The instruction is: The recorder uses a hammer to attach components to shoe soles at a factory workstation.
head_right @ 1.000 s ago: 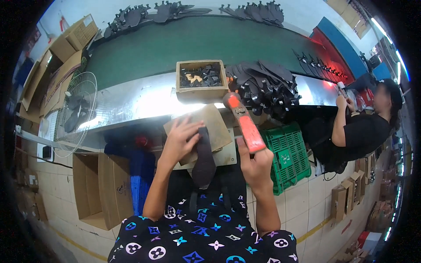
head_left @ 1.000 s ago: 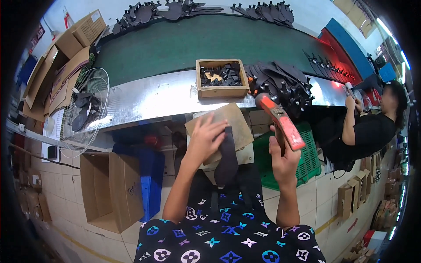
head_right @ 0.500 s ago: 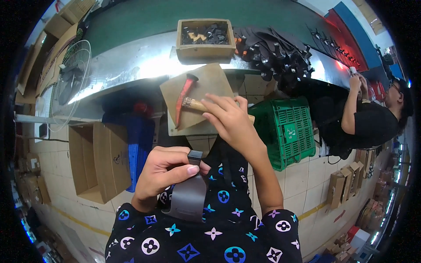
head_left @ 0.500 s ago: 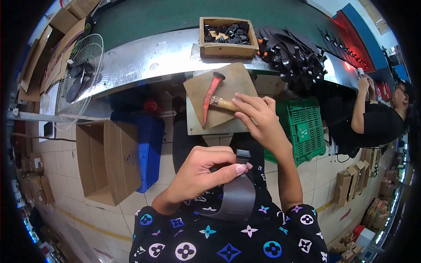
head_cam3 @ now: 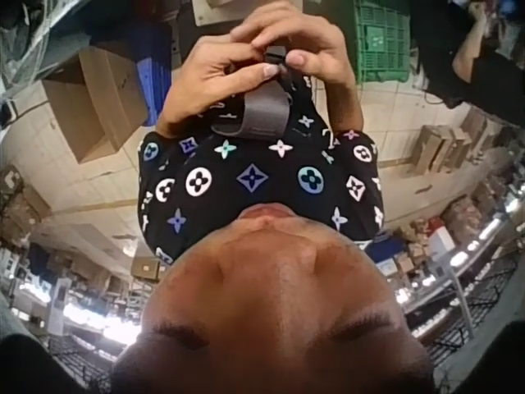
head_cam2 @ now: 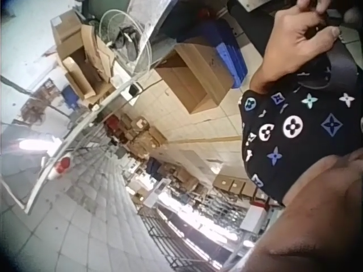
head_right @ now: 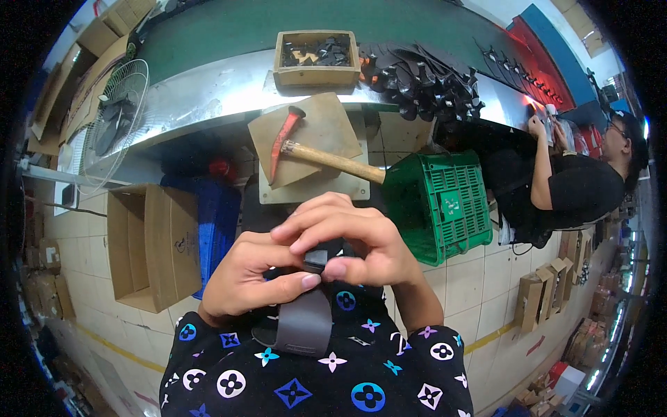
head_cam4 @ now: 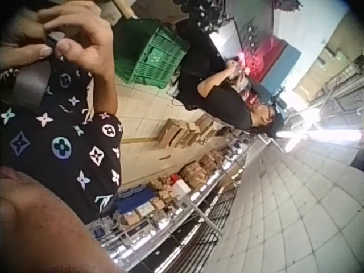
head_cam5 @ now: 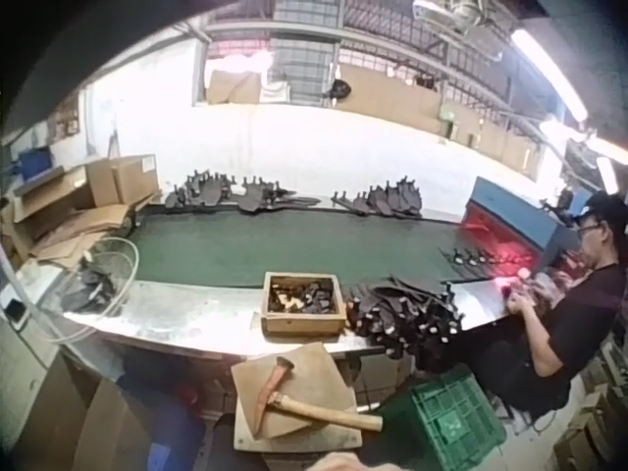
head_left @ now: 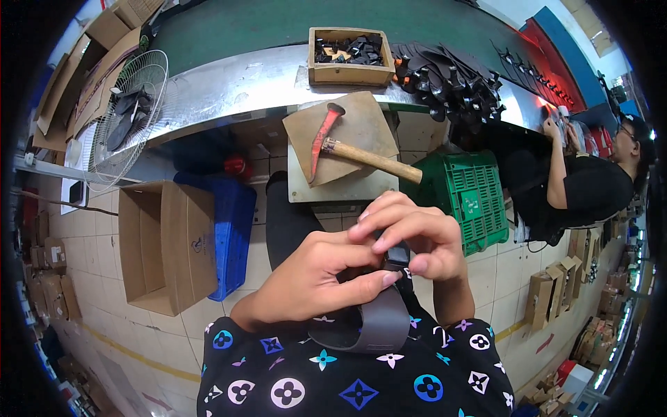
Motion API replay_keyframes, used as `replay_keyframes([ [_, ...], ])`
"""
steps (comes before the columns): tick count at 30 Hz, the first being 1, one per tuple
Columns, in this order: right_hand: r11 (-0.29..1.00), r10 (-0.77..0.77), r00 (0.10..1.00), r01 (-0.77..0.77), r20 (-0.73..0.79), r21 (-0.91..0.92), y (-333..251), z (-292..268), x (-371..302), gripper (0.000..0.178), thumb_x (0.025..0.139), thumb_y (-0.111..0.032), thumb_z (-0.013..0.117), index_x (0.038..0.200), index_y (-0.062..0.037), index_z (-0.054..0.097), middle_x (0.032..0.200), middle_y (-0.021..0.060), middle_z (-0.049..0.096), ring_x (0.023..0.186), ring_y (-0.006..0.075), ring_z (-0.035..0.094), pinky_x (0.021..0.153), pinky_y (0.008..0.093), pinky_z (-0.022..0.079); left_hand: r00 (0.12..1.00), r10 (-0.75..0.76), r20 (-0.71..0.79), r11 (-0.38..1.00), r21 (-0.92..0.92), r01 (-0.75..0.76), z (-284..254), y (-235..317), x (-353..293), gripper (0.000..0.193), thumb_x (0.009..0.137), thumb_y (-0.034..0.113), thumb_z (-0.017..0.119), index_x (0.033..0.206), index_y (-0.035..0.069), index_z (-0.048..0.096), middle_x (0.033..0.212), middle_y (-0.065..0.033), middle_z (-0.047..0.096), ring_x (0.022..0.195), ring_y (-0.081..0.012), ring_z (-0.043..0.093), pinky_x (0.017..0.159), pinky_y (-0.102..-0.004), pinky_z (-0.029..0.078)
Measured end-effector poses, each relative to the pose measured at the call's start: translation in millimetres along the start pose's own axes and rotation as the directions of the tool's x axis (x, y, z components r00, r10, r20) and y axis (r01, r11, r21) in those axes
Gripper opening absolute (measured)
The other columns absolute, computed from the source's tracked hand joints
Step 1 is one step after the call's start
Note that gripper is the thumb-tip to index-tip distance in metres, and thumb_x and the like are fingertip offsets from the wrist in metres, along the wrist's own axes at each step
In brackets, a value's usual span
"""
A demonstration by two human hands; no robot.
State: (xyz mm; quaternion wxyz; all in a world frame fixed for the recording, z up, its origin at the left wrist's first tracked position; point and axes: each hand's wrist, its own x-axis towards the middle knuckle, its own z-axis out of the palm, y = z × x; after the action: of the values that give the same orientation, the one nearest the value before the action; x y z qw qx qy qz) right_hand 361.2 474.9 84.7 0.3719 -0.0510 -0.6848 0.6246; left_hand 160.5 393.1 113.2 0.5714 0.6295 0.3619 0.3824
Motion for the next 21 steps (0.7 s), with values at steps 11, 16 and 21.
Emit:
replay_keyframes([
  [11, 0.973, 0.015, 0.985, -0.054, -0.173, -0.223, -1, 5, -9, 0.021, 0.082, -0.007, 0.06, 0.093, 0.0016, 0.075, 0.101, 0.0188, 0.075, 0.116, 0.0365, 0.066, 0.111, 0.0527, 0.032, 0.995, 0.061, -0.08, 0.993, 0.104, -0.052, 6, -19, 24, 0.018, 0.086, 0.013, 0.071, 0.093, -0.003, 0.072, 0.083, -0.0116, 0.069, 0.069, -0.0176, 0.065, 0.062, -0.0287, 0.048],
  [16, 0.963, 0.22, 0.949, -0.248, -0.225, -0.105, 24, -16, -11, 0.036, 0.098, -0.017, 0.059, 0.128, 0.0014, 0.063, 0.122, 0.0158, 0.069, 0.123, 0.0262, 0.06, 0.109, 0.0384, 0.041, 0.972, 0.011, -0.233, 0.977, 0.212, 0.04, -20, -36, 39, 0.015, 0.087, 0.011, 0.071, 0.088, -0.004, 0.071, 0.081, -0.0086, 0.067, 0.072, -0.0142, 0.061, 0.065, -0.027, 0.047],
  [21, 0.895, 0.215, 0.77, -0.402, -0.601, -0.196, 47, -83, -23, 0.036, 0.102, -0.02, 0.055, 0.131, 0.0025, 0.059, 0.117, 0.0114, 0.07, 0.107, 0.0175, 0.065, 0.096, 0.0298, 0.049, 0.401, 0.24, -0.884, 0.881, 0.372, 0.293, -97, -13, 17, 0.02, 0.094, 0.017, 0.067, 0.098, -0.002, 0.066, 0.086, -0.0065, 0.064, 0.072, -0.0144, 0.059, 0.061, -0.0249, 0.045],
])
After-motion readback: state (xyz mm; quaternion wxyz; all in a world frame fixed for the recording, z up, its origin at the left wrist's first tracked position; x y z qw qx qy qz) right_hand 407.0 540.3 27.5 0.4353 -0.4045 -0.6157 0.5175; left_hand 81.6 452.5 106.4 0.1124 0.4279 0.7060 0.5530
